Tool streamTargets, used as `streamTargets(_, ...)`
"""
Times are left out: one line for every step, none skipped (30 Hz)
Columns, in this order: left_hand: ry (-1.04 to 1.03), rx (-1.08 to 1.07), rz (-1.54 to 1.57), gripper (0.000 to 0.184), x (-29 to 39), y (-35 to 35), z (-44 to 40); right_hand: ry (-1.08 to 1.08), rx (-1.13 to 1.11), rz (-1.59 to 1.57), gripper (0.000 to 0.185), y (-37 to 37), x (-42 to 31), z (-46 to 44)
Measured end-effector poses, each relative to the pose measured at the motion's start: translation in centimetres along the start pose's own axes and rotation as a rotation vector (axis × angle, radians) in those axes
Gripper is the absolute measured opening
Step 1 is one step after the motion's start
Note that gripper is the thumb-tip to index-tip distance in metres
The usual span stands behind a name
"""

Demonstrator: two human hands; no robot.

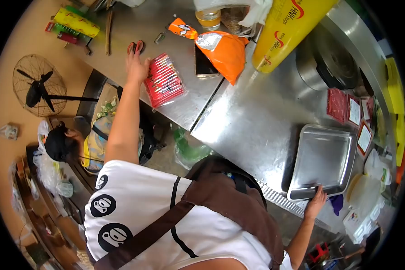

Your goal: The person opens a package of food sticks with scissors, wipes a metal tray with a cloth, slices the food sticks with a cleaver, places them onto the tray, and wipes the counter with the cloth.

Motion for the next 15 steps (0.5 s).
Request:
streamTargets(-0.001, -0.014, 0.059, 0.064, 0.3, 0.0, 0.9, -0.015, -0.022, 0.007, 0.057, 0.2, 1.1, 0.2)
streamTargets(0.018, -0.04, 0.152, 0.067, 0.4, -0.1, 1.7, -0.043, -0.024, 0.029, 0.058, -0.4, 2.6, 0.5)
streamTargets(0.01, -0.047, 0.155, 0.067, 0.6, -0.1, 2.2, -0.067, -0.026, 0.054, 0.059, -0.3, 3.5, 0.7)
streamTargets(0.0, -0.116, 0.161, 0.071, 0.7, -0.1, 2.8, -0.073, -0.032, 0.056, 0.059, -0.5, 4.1, 1.2)
streamTargets(-0.007, -0.18, 0.166, 0.076, 0.6, 0.0, 3.2, -0.213, -0.121, 0.249, 0.059, -0.2, 4.7, 1.1)
streamTargets(-0.014, -0.241, 0.169, 0.08, 0.5, 0.0, 3.1, -0.351, -0.209, 0.439, 0.059, 0.6, 4.6, 0.8)
streamTargets(-0.015, -0.237, 0.169, 0.08, 0.1, 0.3, 2.6, -0.351, -0.206, 0.436, 0.059, 1.4, 4.2, 0.7)
streamTargets(0.014, -0.381, 0.186, 0.081, -0.5, 0.3, 2.0, -0.431, -0.245, 0.497, 0.059, 2.2, 4.0, 0.6)
streamTargets(0.044, -0.527, 0.204, 0.082, 0.1, 1.4, 2.0, -0.509, -0.286, 0.56, 0.059, 2.6, 4.1, 0.6)
streamTargets(0.16, -0.655, 0.453, 0.082, 0.8, 2.5, 2.4, -0.511, -0.142, 0.501, 0.063, 2.5, 4.2, 0.8)
streamTargets(0.161, -0.656, 0.454, 0.082, 0.5, 2.3, 2.8, -0.511, -0.142, 0.502, 0.063, 3.5, 3.0, 0.3)
streamTargets(0.168, -0.69, 0.429, 0.078, 0.0, 1.8, 3.2, -0.453, 0.004, 0.419, 0.066, 5.5, 0.2, -0.8)
streamTargets(0.172, -0.726, 0.404, 0.074, -0.2, 1.5, 3.5, -0.396, 0.148, 0.336, 0.07, 7.4, -2.7, -1.8)
streamTargets(0.196, -0.854, 0.438, 0.064, 1.2, 2.8, 4.1, -0.306, 0.221, 0.264, 0.074, 8.5, -5.1, -2.9)
streamTargets(0.191, -0.856, 0.437, 0.064, 1.2, 2.7, 5.0, -0.243, 0.253, 0.097, 0.07, 9.1, -7.9, -4.0)
Point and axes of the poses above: each hand's wrist, its own z-axis away from the middle knuckle, its own y-axis out of the back of the hand, x = y × z, the point moved 2 cm from there along -z, towards the middle knuckle, and after that the axes turned 3 degrees about -y, right-handed, at the moved point
